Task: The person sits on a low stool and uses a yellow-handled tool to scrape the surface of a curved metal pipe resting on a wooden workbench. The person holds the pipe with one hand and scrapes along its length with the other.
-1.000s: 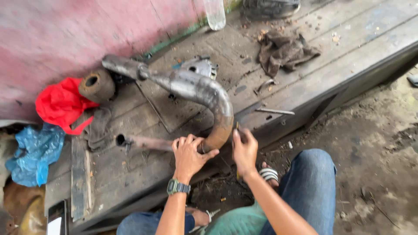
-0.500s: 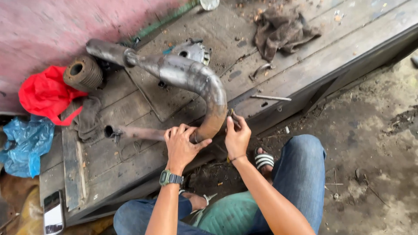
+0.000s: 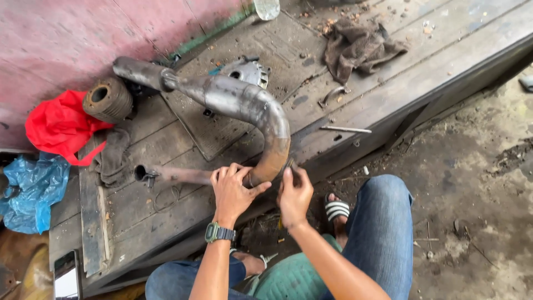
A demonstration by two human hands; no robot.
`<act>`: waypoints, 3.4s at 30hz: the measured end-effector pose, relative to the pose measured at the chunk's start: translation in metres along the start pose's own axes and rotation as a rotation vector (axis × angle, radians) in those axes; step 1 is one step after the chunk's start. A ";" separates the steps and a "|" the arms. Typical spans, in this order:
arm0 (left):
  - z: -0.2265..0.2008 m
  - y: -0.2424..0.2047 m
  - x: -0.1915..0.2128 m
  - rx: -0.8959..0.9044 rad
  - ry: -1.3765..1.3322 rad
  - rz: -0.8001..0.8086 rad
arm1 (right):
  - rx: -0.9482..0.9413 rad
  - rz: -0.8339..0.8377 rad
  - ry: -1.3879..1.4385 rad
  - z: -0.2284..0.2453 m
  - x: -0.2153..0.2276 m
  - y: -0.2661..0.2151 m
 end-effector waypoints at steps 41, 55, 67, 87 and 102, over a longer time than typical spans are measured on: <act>0.014 0.000 -0.010 -0.058 -0.005 -0.033 | -0.209 -0.098 0.189 -0.024 -0.017 -0.032; 0.010 0.002 -0.006 -0.050 -0.013 -0.025 | -0.164 -0.056 0.145 -0.043 -0.017 -0.036; 0.011 -0.002 -0.008 -0.084 -0.022 -0.043 | 0.116 -0.106 0.141 -0.023 -0.012 -0.017; 0.005 -0.004 0.005 -0.032 -0.052 0.045 | 0.965 0.437 -0.759 0.055 0.024 0.025; 0.001 -0.004 0.011 -0.037 -0.071 0.051 | 0.999 0.496 -0.860 0.063 0.020 0.032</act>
Point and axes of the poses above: each hand's wrist, its own y-axis towards the middle knuckle, its own x-axis out of the back of the hand, z = x × y, the point moved 1 cm from there along y, towards the middle knuckle
